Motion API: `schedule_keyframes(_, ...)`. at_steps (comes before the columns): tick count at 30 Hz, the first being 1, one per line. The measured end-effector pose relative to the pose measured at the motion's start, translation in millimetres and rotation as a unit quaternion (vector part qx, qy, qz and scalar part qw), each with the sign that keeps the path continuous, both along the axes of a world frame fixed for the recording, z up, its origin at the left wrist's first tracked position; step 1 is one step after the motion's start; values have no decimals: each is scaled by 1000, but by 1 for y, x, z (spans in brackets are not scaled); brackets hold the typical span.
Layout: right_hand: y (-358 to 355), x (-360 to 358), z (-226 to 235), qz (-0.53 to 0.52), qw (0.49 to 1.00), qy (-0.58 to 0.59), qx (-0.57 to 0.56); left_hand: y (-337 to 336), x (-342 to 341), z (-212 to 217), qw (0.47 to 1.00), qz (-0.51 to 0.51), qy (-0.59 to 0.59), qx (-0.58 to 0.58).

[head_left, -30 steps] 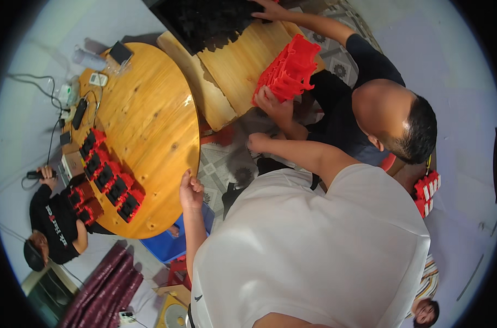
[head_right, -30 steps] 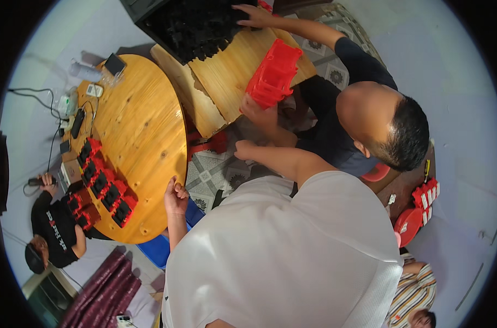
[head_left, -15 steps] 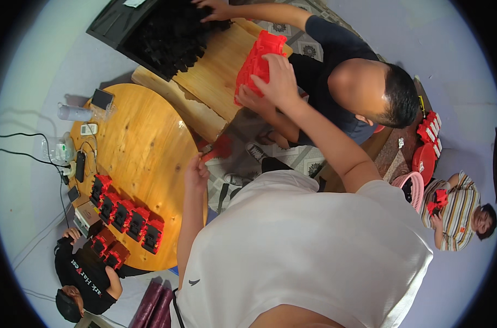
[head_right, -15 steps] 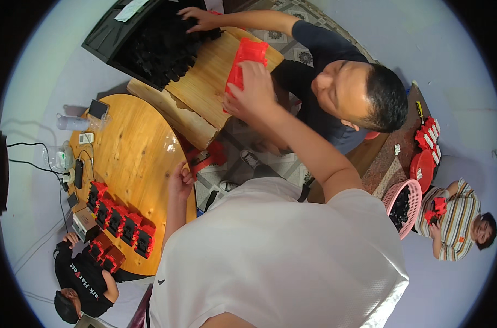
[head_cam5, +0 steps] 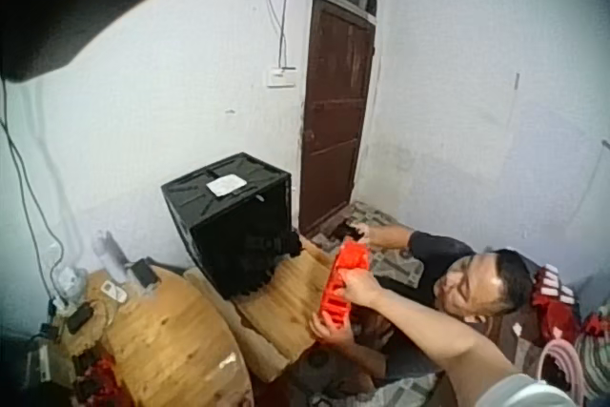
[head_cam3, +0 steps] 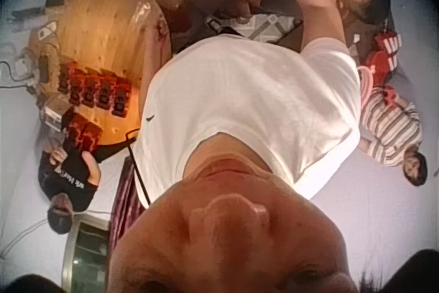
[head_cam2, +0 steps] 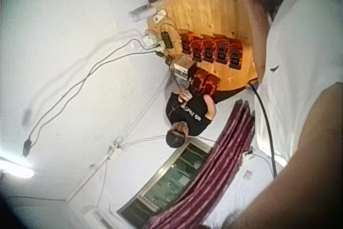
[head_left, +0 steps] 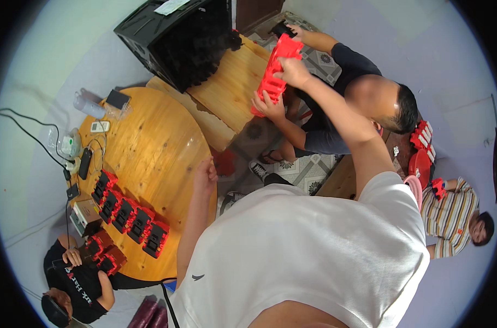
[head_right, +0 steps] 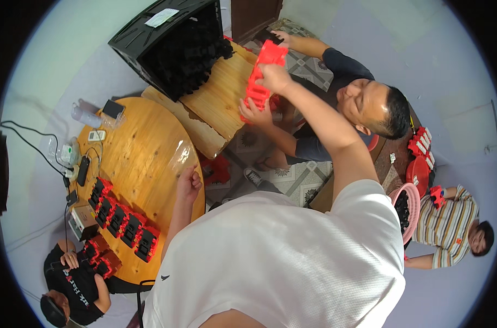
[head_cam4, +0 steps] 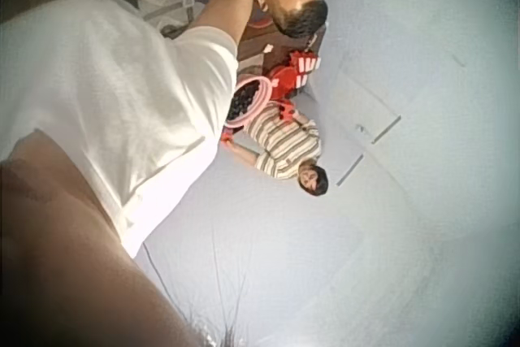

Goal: The person separates red plastic casings from a stack and fits black plastic components into them by hand. The person places the assembled casings onto a round table and moves them to another table.

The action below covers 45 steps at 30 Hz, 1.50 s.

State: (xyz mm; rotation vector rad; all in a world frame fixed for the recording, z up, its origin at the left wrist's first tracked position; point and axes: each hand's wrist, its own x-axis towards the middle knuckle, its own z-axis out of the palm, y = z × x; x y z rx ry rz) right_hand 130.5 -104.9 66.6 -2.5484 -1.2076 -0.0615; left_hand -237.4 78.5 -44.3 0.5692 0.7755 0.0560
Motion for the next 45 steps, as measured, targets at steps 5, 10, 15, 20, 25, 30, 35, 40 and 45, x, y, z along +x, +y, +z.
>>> schedule_keyframes(5, 27, -7, 45, 31, 998, -34, 34, 0, 10, 33, 980, -34, -19, 193)
schedule_keyframes(10, 74, -78, 65, 49, 986, -8, 160, -1, 24, 44, 908, 24, -105, 405)
schedule_keyframes(15, 114, -204, 27, 103, 956, 180, 207, -1, 17, 88, 598, 119, 35, 792)
schedule_keyframes(20, 141, -289, -11, 149, 922, 327, 145, 31, -39, 25, 681, 34, 113, 722)
schedule_keyframes(25, 153, -266, 50, 403, 873, 270, 56, 36, -117, 24, 888, 73, -42, 452)
schedule_keyframes(30, 171, -302, -17, 481, 874, 64, -1, 39, -129, 3, 880, 95, -38, 464)
schedule_keyframes(35, 198, -306, -53, 537, 843, 11, 18, 39, -145, -26, 896, 153, -13, 416)
schedule_keyframes(40, 257, -287, -74, 493, 861, -1, 125, 32, -163, -32, 898, 103, 27, 427)
schedule_keyframes(45, 289, -256, -164, 552, 824, -124, -28, 20, -154, -22, 897, 66, 60, 433)
